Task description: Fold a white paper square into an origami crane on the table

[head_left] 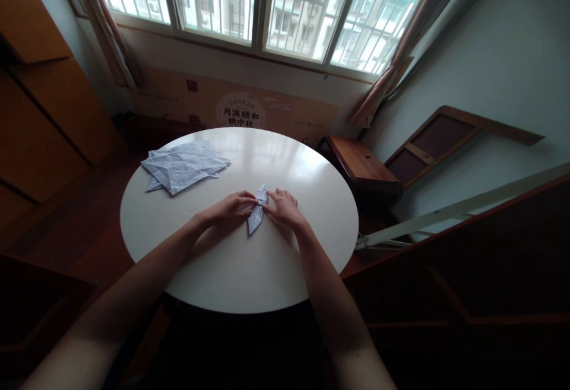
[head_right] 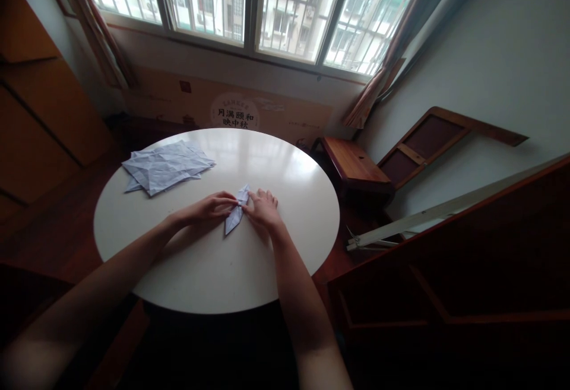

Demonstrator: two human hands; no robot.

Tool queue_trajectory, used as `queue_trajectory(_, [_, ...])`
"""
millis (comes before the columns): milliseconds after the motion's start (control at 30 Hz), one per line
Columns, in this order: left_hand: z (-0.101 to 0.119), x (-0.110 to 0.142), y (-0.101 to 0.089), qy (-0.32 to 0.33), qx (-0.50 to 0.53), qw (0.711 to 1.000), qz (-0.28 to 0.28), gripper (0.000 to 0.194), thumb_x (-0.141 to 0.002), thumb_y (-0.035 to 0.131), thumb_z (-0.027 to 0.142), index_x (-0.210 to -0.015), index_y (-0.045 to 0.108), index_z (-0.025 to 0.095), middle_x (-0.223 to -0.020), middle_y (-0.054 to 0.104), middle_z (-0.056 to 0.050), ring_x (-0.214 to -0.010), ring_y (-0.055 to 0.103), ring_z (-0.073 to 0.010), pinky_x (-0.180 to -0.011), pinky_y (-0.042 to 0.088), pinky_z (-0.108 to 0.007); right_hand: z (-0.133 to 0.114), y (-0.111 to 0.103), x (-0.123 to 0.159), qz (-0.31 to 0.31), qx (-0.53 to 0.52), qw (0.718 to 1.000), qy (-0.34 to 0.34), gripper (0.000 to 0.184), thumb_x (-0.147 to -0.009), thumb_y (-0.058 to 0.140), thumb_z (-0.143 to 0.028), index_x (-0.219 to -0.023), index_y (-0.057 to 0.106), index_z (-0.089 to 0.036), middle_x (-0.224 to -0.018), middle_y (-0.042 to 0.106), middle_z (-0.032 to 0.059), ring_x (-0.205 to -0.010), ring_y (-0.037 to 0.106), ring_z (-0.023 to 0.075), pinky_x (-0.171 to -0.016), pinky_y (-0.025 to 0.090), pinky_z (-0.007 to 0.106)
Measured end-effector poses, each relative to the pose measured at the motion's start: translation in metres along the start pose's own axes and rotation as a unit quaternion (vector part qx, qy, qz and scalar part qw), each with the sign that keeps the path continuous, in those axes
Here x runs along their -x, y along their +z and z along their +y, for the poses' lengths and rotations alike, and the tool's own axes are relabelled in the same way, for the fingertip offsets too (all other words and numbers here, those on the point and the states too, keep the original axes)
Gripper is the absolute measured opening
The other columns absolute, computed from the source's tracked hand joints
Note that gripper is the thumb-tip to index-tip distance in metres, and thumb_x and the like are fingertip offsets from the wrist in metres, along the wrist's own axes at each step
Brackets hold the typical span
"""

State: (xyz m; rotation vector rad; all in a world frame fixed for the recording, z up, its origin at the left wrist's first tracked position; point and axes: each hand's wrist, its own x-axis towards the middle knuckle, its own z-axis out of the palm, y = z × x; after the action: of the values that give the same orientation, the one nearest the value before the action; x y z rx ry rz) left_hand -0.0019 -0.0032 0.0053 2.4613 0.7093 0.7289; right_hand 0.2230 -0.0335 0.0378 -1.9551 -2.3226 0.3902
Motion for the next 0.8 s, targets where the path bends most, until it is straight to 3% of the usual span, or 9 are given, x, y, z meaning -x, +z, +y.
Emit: queue_trajectory(800, [0.0019,-0.0003,0.0004,-0.001,-0.002,1.000,0.000,0.035,-0.094,0.058,0.035,-0.125,0.067,0.019,-0.122,0.062,-0.012,-0.113,0.062,-0.0238,-0.102,0.049,-0.036,0.0003,0.0005,-0.0022,-0.011,-0.004,1.000,0.007,0.062,-0.094,0.048,-0.057,-0.150,0.039,-0.031,-0.160,0.030,0.0110,-0.148,0.022,0.0344,-0.116,0.019,0.050])
